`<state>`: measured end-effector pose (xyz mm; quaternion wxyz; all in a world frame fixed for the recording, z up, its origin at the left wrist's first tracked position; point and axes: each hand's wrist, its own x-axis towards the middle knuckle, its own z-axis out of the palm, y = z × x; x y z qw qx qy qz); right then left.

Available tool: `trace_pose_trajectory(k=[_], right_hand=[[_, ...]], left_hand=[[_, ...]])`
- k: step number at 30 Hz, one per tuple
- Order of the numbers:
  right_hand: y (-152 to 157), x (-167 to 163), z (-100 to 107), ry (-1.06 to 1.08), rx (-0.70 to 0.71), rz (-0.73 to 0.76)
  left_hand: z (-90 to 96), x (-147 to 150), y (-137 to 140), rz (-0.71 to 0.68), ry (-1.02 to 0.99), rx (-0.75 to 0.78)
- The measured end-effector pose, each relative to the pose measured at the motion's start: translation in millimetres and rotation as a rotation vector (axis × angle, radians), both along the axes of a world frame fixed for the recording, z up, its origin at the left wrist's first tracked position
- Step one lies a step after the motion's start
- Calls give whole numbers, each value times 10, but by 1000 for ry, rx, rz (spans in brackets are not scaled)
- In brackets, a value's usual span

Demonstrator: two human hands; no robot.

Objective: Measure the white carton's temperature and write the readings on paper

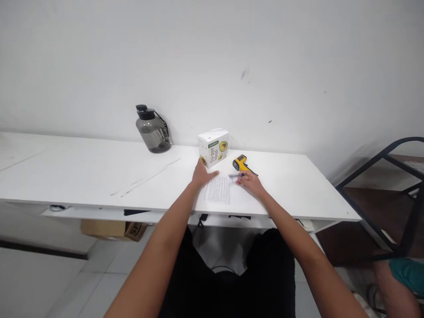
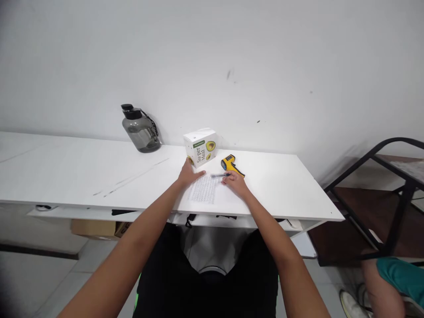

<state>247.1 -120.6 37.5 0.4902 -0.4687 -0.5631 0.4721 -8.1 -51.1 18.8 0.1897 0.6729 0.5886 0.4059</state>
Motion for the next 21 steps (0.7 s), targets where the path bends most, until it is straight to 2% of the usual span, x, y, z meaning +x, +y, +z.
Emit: trace_pose_trajectory(k=[4,7,10,16,21], right_hand=[[-88,-45,-110,-67,51,-61],[-126,-41,-90,-191,65,-89],[-156,-27,-48,-260,116,-145],[-149,-75,-19,-198,133,-142],[-150,-63,1,-192,288,-266]], left_hand=[[-13,90,-352,51,357,-162],[19,120,-421,27,483,-224],[53,119,-403,23,522,-248],[56,122,-369,47,536,-230],[91,102,-370,27,546,-266]])
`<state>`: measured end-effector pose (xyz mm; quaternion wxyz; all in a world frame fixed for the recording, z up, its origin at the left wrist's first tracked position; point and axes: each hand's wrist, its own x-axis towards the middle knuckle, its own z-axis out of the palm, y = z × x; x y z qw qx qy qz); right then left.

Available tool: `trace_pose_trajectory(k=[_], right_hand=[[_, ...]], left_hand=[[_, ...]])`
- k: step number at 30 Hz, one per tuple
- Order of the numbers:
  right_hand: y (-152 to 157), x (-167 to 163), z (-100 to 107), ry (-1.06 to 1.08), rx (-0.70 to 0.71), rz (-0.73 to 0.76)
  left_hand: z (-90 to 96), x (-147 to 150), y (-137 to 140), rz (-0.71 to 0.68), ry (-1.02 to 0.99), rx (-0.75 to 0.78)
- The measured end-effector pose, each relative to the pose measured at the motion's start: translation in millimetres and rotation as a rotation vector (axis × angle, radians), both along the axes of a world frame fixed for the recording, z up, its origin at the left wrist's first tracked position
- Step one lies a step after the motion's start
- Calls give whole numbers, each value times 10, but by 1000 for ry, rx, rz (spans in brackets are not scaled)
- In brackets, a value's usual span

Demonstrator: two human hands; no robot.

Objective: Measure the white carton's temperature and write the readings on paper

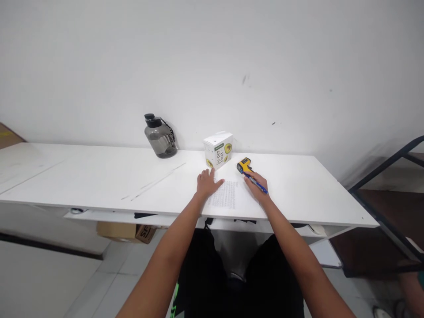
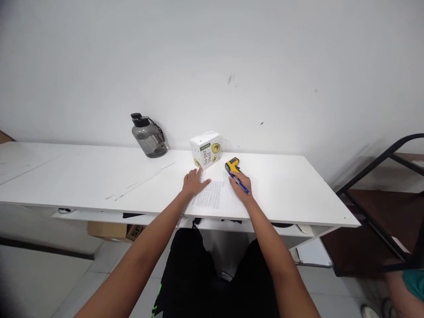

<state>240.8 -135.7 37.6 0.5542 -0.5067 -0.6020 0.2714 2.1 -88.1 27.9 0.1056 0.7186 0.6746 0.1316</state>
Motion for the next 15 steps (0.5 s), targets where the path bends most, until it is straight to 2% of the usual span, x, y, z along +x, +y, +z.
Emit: trace_pose_trajectory(k=[2,6,11,15], right_hand=[[-6,10,3,1,-16,1],[-16,3,-3,-66,-134,133],[-20,-27,-4,-183,-281,90],[6,-42,-18,-168,-273,74]], left_hand=[[14,-3,1,3,-4,-9],[-3,3,9,11,-18,12],[-19,2,4,9,-39,37],[10,-6,-14,1,-62,7]])
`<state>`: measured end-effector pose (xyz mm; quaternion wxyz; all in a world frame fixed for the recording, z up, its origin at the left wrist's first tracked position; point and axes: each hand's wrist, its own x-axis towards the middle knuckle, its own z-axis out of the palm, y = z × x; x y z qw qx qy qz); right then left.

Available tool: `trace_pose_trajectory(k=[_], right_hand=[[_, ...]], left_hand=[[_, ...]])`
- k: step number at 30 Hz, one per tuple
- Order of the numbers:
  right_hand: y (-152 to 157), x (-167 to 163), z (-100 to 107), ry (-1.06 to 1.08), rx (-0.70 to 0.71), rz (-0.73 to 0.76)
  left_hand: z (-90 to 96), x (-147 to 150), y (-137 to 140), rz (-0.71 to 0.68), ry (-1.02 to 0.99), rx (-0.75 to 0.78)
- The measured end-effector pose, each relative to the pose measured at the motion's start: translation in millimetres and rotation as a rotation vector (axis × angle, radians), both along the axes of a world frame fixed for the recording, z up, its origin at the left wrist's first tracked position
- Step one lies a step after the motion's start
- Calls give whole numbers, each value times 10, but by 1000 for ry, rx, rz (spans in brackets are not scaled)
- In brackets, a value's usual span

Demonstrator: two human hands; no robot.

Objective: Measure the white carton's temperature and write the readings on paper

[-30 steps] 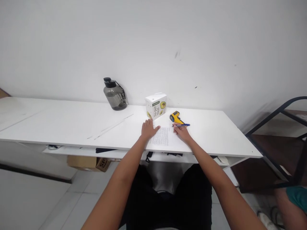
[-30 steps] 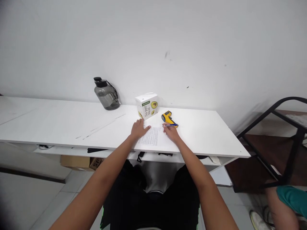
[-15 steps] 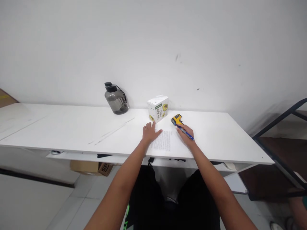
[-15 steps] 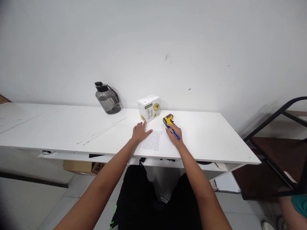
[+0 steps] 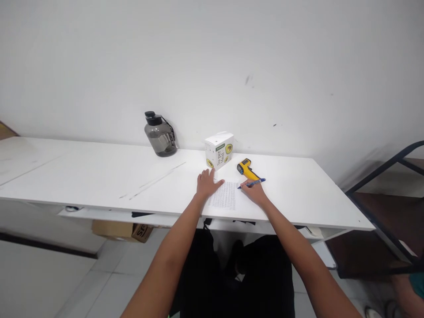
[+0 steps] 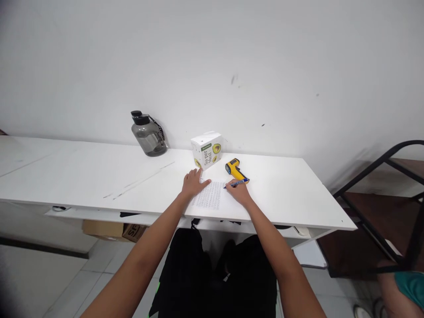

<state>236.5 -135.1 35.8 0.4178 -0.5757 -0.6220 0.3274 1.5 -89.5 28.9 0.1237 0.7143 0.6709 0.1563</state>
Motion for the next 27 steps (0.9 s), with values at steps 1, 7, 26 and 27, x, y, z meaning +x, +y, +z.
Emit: trace_pose_trajectory(k=[1,7,26,27], right_hand=[[8,0,-3,3,6,0],[26,-2,7,-25,-11,14],[37,-2,-3,5,-29,-25],[42,2,-9,3,-32,-23]], left_hand=[[2,0,-3,1,-16,2],[-33,8,-9,58,-111,39],[-75,1,16,18,-93,79],[-81,0,19,19,-89,80]])
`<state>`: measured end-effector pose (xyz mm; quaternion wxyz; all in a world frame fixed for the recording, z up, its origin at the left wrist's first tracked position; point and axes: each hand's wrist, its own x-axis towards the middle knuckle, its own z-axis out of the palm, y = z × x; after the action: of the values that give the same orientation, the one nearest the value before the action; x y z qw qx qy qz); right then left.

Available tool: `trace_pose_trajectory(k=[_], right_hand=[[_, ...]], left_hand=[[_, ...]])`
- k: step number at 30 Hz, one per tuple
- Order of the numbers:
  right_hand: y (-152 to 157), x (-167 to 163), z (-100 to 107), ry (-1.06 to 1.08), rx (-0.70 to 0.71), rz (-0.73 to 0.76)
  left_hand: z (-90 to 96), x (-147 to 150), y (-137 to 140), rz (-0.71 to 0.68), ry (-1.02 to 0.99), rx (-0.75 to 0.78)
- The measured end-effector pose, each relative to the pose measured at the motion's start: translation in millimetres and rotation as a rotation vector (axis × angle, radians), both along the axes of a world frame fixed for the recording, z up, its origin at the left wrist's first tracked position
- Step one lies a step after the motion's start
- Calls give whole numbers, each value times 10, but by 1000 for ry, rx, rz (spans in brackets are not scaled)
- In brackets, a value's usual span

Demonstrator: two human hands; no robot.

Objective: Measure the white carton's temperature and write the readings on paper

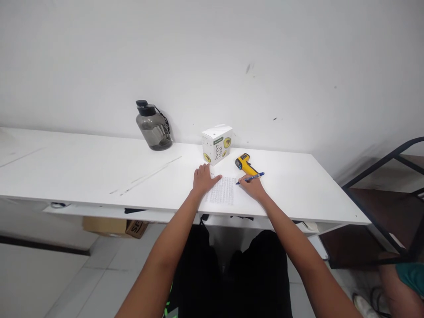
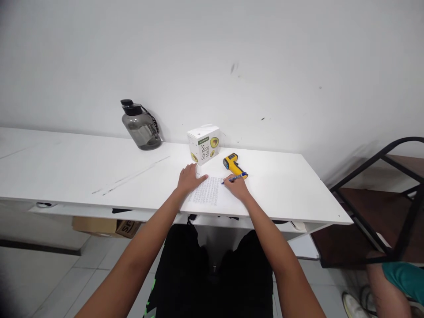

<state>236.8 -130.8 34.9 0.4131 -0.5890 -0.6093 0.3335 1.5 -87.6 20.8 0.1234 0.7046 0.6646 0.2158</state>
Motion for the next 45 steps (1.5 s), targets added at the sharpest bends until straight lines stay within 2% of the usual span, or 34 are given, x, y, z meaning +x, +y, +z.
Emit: trace_pose_trajectory(k=[21,27,33,40,43,45], right_hand=[[36,-9,-17,39,-13,-52],[28,-5,-1,41,-18,-23],[17,-9,16,57,-12,-56],[40,22,-34,27,-7,-22],[46,58,-33,17,19,-35],[66,72,4,-7,31,-44]], left_hand=[[65,8,-13,-4,94,-54],[74,1,-22,-9,72,-31],[55,-1,-11,-11,52,-7],[55,6,-31,-17,41,-22],[51,9,-9,-12,-9,3],[66,23,51,38,-71,15]])
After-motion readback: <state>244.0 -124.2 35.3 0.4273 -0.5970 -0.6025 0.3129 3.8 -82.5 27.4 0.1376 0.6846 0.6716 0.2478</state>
